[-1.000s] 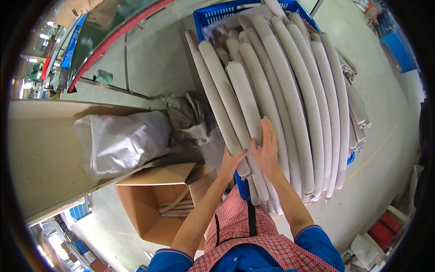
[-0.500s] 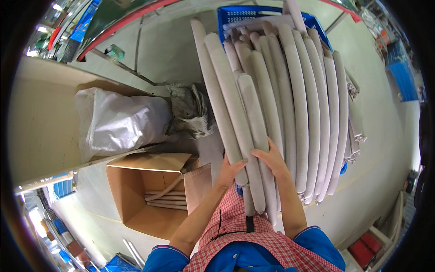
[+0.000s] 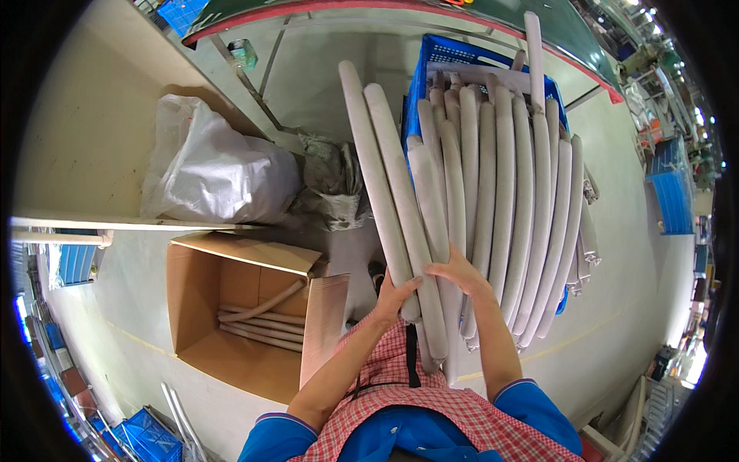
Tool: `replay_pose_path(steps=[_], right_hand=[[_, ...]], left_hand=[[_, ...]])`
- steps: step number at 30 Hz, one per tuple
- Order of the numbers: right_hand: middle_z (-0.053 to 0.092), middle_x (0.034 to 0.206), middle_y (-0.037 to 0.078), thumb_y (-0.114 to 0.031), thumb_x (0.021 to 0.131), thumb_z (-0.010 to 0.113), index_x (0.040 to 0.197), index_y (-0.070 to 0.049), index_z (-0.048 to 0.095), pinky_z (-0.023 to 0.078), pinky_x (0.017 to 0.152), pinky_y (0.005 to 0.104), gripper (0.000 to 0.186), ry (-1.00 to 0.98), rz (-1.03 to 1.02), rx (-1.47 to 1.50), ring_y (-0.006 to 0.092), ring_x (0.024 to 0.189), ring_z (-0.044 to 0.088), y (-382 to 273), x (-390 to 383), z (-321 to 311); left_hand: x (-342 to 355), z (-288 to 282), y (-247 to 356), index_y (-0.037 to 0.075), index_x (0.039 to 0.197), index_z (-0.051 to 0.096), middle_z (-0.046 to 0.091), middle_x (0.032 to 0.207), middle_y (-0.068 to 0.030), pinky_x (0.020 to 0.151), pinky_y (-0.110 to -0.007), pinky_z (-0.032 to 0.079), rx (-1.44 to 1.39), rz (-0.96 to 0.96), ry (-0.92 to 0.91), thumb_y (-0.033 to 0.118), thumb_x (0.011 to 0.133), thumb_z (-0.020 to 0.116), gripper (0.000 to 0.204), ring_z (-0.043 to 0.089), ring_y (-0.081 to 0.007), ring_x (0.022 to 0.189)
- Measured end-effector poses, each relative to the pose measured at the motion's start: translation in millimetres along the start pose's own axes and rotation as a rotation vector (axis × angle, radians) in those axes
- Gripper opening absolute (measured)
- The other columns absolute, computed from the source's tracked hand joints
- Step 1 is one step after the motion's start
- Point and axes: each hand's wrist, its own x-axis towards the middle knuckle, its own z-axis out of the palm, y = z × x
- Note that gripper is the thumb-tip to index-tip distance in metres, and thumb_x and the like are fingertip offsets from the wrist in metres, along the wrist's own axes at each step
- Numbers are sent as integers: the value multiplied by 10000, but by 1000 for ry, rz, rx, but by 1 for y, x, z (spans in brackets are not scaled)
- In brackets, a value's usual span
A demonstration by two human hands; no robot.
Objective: The person repeatedly picks up bundles of rolled fabric from a cardboard box and places them into a blue plastic basket. The action is continuous and repetitive, focusing on transferring the items between the two containers.
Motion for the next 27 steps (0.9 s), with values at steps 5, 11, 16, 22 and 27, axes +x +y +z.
replay_pose_path(steps=[5, 11, 16, 22, 27], right_hand=[[548, 1235, 179, -291, 719, 758, 1344, 45, 401, 402, 981, 380, 795, 34, 93, 155, 272, 1148, 526, -28, -10, 34], [602, 1124, 228, -326, 764, 704, 1259, 103, 438, 476, 864, 381, 707, 370, -37, -111, 297, 1011, 607, -17, 20, 60], [615, 998, 302, -328, 827, 632, 1210, 27, 447, 475, 794, 465, 554, 395, -190, -528, 446, 906, 612, -41, -13, 113], [629, 978, 280, -371, 825, 644, 1173, 20, 475, 477, 783, 460, 551, 284, -246, -273, 424, 889, 626, -26, -7, 138], [633, 960, 298, -384, 817, 651, 1168, 68, 474, 480, 793, 461, 599, 367, -126, -463, 461, 931, 603, -11, 20, 114]], left_hand=[[-17, -11, 25, 39, 1344, 343, 508, 1226, -102, 946, -354, 448, -33, 57, -57, 184, 792, 740, 696, 515, -206, 1104], [-49, 4, -15, 35, 1355, 333, 522, 1198, -106, 906, -331, 463, -89, 70, 87, 166, 768, 765, 741, 532, -202, 1072], [-57, -26, 24, -13, 1222, 485, 579, 1116, -120, 851, -366, 497, -345, -309, 30, 238, 785, 750, 570, 576, -215, 1003], [-66, -61, 6, 4, 1080, 576, 617, 1015, -117, 848, -381, 521, -426, -284, 131, 160, 792, 682, 344, 607, -244, 933], [-66, -64, -2, -23, 1054, 573, 620, 953, -117, 784, -392, 533, -408, -107, 348, 80, 750, 664, 334, 619, -246, 861]])
